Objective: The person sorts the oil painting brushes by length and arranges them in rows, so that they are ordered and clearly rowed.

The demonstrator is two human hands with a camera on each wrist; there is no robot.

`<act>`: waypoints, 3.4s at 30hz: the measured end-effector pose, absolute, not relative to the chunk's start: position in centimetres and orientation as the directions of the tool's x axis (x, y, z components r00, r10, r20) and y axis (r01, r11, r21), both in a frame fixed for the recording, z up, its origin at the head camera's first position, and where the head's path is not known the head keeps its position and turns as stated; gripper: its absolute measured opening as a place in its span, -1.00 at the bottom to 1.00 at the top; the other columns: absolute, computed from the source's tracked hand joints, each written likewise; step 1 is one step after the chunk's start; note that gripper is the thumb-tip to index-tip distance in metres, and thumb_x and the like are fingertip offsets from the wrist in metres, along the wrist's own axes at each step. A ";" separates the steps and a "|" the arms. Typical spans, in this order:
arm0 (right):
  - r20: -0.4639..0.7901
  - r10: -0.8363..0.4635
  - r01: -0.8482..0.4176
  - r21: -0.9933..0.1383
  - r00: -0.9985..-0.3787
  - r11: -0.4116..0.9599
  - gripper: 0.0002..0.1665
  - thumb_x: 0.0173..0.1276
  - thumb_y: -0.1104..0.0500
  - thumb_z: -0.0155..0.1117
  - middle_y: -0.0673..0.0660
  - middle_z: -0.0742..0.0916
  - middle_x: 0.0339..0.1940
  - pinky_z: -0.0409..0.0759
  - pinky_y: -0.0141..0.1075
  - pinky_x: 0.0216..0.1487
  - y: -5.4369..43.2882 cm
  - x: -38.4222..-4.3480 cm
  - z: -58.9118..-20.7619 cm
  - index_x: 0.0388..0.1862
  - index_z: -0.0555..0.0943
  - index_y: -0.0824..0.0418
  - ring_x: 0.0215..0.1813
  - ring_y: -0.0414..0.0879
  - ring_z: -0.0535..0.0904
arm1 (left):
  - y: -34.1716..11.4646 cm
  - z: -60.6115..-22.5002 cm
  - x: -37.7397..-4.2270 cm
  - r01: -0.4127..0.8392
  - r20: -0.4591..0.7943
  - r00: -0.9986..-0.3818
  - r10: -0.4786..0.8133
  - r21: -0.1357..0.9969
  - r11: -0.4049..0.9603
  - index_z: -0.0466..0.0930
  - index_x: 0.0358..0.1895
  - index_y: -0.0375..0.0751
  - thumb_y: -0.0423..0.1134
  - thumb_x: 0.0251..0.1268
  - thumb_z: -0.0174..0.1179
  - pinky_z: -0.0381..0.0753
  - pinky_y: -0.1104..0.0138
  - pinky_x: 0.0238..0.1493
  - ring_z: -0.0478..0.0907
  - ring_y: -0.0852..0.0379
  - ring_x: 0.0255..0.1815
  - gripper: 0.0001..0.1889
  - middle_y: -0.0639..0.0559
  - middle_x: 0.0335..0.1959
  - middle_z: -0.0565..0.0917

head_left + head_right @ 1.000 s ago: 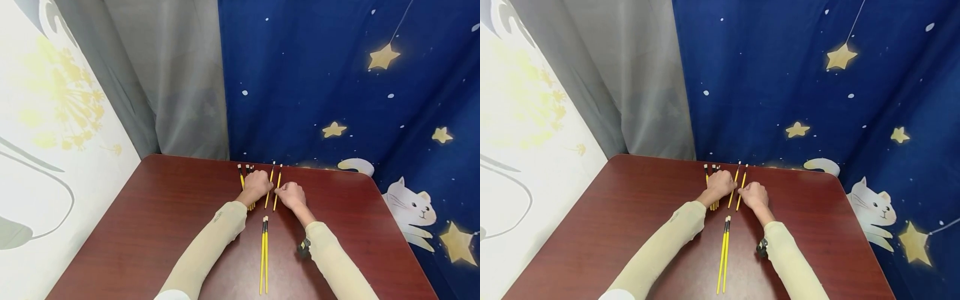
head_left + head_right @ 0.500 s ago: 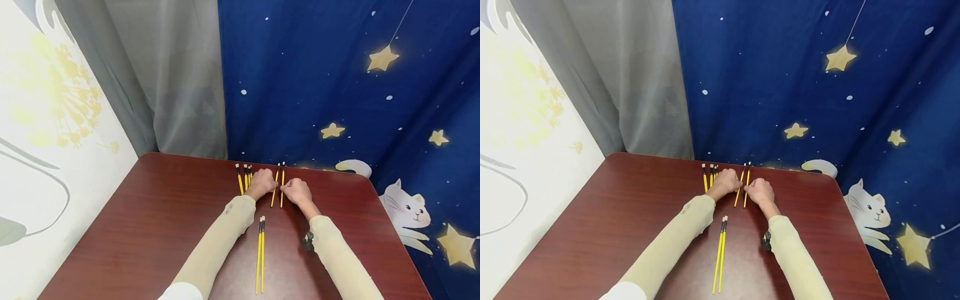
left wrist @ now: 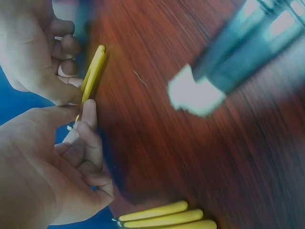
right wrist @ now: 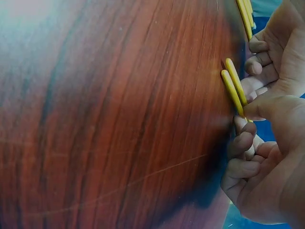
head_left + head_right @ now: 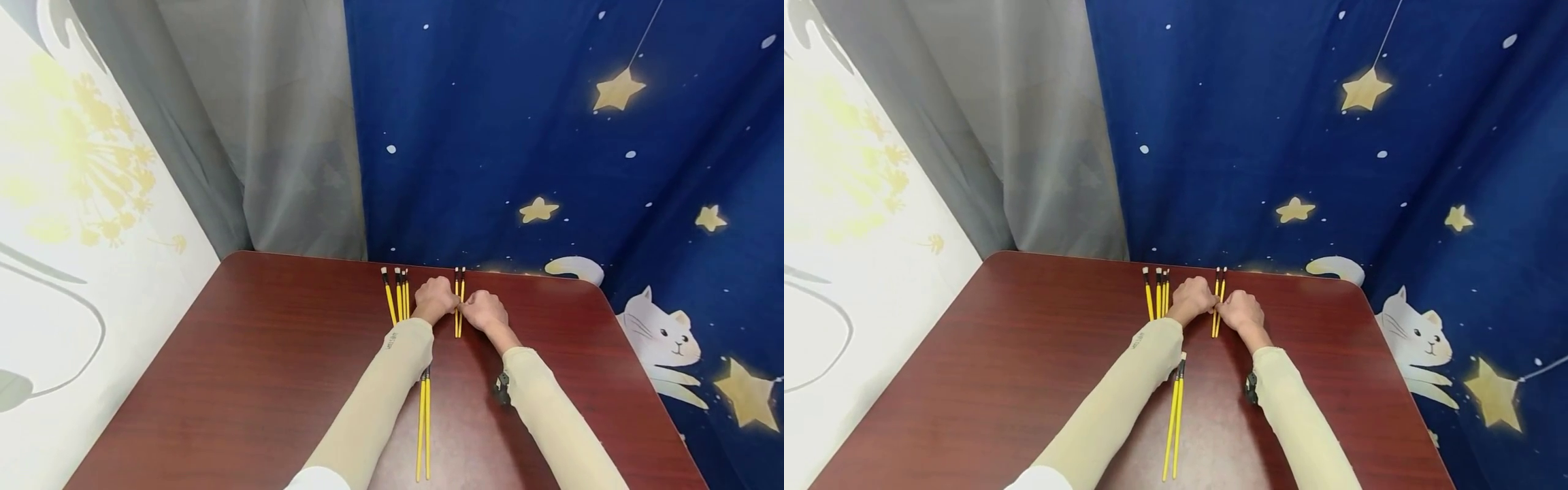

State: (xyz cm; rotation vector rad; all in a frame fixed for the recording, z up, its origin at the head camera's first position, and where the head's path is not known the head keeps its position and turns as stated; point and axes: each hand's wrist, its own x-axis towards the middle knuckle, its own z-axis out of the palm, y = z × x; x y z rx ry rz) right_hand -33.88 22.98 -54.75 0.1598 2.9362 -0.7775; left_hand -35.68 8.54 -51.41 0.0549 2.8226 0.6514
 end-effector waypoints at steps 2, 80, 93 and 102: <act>-0.115 0.085 0.131 -0.484 -0.990 0.865 -0.55 0.34 -0.13 0.33 0.02 0.60 -0.65 0.48 -0.10 -0.42 23.2 -33.9 -54.8 -0.72 0.56 -0.02 -0.45 0.06 0.57 | 8.9 -51.4 -35.8 -0.036 -0.232 -0.970 0.075 0.439 0.898 0.67 -0.64 0.03 0.03 0.37 0.33 0.64 0.19 -0.28 0.65 0.05 -0.41 -0.62 0.12 -0.65 0.67; 0.000 -0.063 -0.056 -0.473 -0.998 0.879 -0.70 0.37 -0.14 0.50 -0.02 0.73 -0.48 0.53 -0.18 -0.33 14.6 -31.3 -52.8 -0.40 0.68 0.01 -0.41 -0.08 0.61 | -2.1 -52.2 -37.2 -0.077 -0.081 -0.996 -0.045 0.462 0.883 0.47 -0.64 -0.02 0.02 0.41 0.35 0.51 0.17 -0.33 0.58 0.02 -0.50 -0.55 0.05 -0.64 0.54; -0.008 -0.094 -0.079 -0.472 -0.996 0.878 -0.77 0.42 0.00 0.42 0.01 0.74 -0.45 0.46 -0.24 -0.37 11.9 -31.9 -52.9 -0.42 0.68 0.04 -0.44 -0.06 0.59 | -3.9 -52.2 -36.9 -0.056 -0.110 -0.994 0.000 0.499 0.865 0.51 -0.57 0.04 -0.13 0.32 0.28 0.43 0.22 -0.40 0.56 0.01 -0.47 -0.72 0.07 -0.55 0.55; -0.039 -0.054 -0.030 -0.467 -0.998 0.883 -0.68 0.34 0.04 0.32 -0.01 0.64 -0.58 0.42 -0.17 -0.46 11.1 -32.1 -53.3 -0.63 0.55 -0.01 -0.50 -0.02 0.53 | -3.3 -52.6 -37.7 0.021 -0.094 -0.994 0.055 0.333 0.943 0.50 -0.60 0.07 -0.04 0.33 0.25 0.55 0.17 -0.29 0.59 0.02 -0.41 -0.69 0.06 -0.50 0.60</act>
